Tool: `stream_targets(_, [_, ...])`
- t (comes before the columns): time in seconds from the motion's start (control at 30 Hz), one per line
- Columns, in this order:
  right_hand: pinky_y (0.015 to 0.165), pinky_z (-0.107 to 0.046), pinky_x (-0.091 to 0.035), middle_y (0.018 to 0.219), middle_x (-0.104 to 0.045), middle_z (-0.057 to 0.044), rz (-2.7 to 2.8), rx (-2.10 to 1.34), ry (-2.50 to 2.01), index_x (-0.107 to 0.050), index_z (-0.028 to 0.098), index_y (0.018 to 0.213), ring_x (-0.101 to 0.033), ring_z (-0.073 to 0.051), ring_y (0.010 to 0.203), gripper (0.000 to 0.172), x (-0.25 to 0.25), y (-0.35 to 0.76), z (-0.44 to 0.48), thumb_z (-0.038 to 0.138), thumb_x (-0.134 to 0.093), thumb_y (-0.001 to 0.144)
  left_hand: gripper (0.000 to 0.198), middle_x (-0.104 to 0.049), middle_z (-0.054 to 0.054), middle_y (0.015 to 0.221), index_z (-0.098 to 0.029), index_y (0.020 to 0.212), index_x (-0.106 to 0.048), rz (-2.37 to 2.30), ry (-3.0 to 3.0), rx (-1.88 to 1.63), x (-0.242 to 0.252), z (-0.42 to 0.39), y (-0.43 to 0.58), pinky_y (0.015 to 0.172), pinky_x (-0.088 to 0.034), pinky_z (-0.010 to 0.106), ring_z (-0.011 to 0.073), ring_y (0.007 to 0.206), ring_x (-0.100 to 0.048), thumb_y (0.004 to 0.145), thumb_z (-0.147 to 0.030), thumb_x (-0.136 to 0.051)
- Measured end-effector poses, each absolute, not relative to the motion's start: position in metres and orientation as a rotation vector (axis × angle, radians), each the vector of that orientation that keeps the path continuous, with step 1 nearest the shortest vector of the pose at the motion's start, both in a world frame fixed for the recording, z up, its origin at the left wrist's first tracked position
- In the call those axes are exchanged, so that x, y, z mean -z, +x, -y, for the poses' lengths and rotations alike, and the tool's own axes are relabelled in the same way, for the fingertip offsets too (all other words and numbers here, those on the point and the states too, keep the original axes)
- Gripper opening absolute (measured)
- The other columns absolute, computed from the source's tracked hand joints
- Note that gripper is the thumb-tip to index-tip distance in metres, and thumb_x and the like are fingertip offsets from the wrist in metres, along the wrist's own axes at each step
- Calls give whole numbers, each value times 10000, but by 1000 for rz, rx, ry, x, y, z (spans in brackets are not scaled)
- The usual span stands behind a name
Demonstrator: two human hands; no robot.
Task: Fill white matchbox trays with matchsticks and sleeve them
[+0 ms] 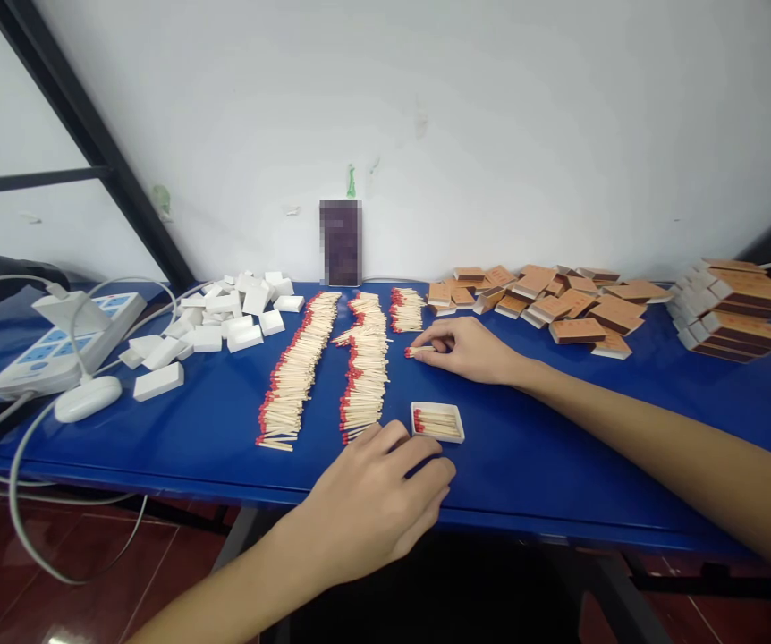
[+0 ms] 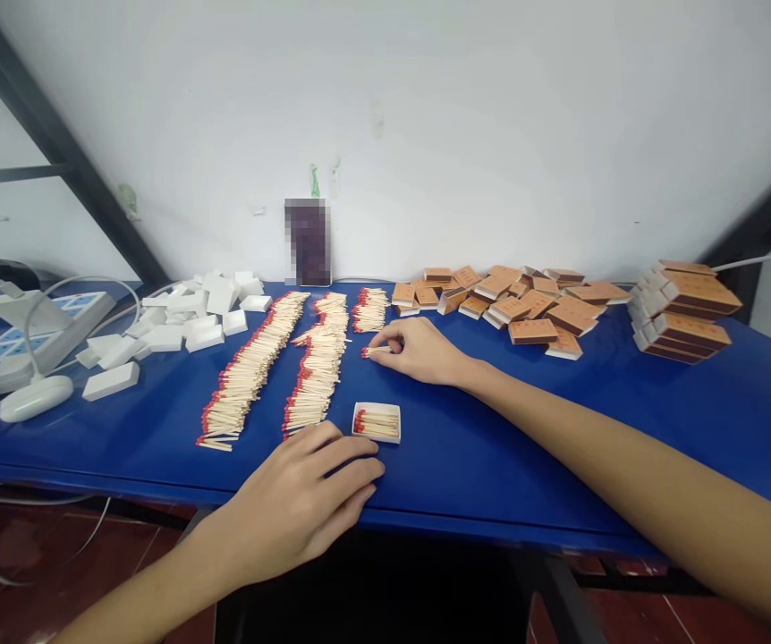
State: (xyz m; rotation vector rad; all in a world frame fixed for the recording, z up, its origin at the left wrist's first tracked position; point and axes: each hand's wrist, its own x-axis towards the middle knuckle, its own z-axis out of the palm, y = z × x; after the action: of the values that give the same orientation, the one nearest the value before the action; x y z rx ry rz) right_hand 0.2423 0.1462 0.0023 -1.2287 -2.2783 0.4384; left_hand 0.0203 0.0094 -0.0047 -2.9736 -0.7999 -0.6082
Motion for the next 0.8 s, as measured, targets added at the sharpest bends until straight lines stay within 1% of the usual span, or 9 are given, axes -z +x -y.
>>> stream_targets(0.17, [545, -274, -300, 559, -476, 38, 2312, -534, -1311, -781, 192, 900, -398, -117, 527, 331, -11, 245, -143, 482, -632, 844, 163, -654, 30, 1150, -171, 1122, -597, 807, -2976, 600, 4, -9, 20, 881, -522, 375, 206, 947, -551, 970, -186, -539])
stream_targets(0.27, [535, -267, -319, 585, -532, 19, 2341, -522, -1320, -777, 186, 869, -430, -122, 539, 319, -14, 248, -141, 471, -637, 842, 163, -653, 36, 1145, -173, 1119, -598, 807, -2970, 602, 5, -8, 20, 883, -520, 374, 207, 950, -554, 966, -185, -544])
stream_targets(0.33, [554, -268, -360, 674, -610, -15, 2368, -458, -1288, -779, 187, 864, -483, -134, 584, 290, -16, 249, -139, 443, -643, 844, 162, -653, 43, 1132, -176, 1116, -600, 808, -2964, 602, 5, -9, 20, 884, -520, 372, 204, 951, -558, 961, -188, -552])
stream_targets(0.4, [605, -280, -411, 804, -675, -55, 2401, -389, -1236, -780, 191, 870, -550, -158, 671, 269, -17, 250, -136, 417, -635, 863, 160, -653, 48, 1120, -179, 1111, -602, 810, -2961, 603, 5, -9, 20, 882, -522, 369, 202, 951, -563, 957, -192, -561])
stream_targets(0.5, [698, -310, -458, 912, -716, -81, 2463, -347, -1203, -764, 186, 897, -618, -194, 795, 253, -20, 249, -131, 370, -590, 912, 150, -654, 51, 1115, -176, 1099, -603, 801, -2958, 604, 5, -9, 20, 880, -524, 371, 205, 950, -565, 958, -197, -557])
stream_targets(0.63, [771, -341, -467, 922, -732, -88, 2547, -234, -1193, -738, 177, 912, -642, -221, 859, 241, -19, 247, -128, 315, -542, 945, 149, -655, 57, 1114, -174, 1098, -603, 797, -2946, 611, 4, -9, 20, 873, -525, 366, 204, 947, -569, 960, -194, -551])
stream_targets(0.7, [763, -340, -471, 917, -732, -93, 2556, -203, -1189, -735, 176, 911, -646, -224, 853, 239, -18, 247, -128, 303, -536, 947, 149, -654, 60, 1116, -173, 1098, -602, 797, -2946, 613, 4, -9, 20, 869, -525, 365, 204, 944, -571, 960, -194, -551])
stream_targets(0.8, [719, -318, -479, 899, -742, -87, 2532, -271, -1235, -741, 175, 920, -660, -211, 813, 221, -19, 247, -128, 285, -550, 937, 151, -653, 54, 1129, -174, 1102, -602, 804, -2957, 603, 5, -9, 20, 879, -520, 370, 207, 949, -564, 963, -194, -547])
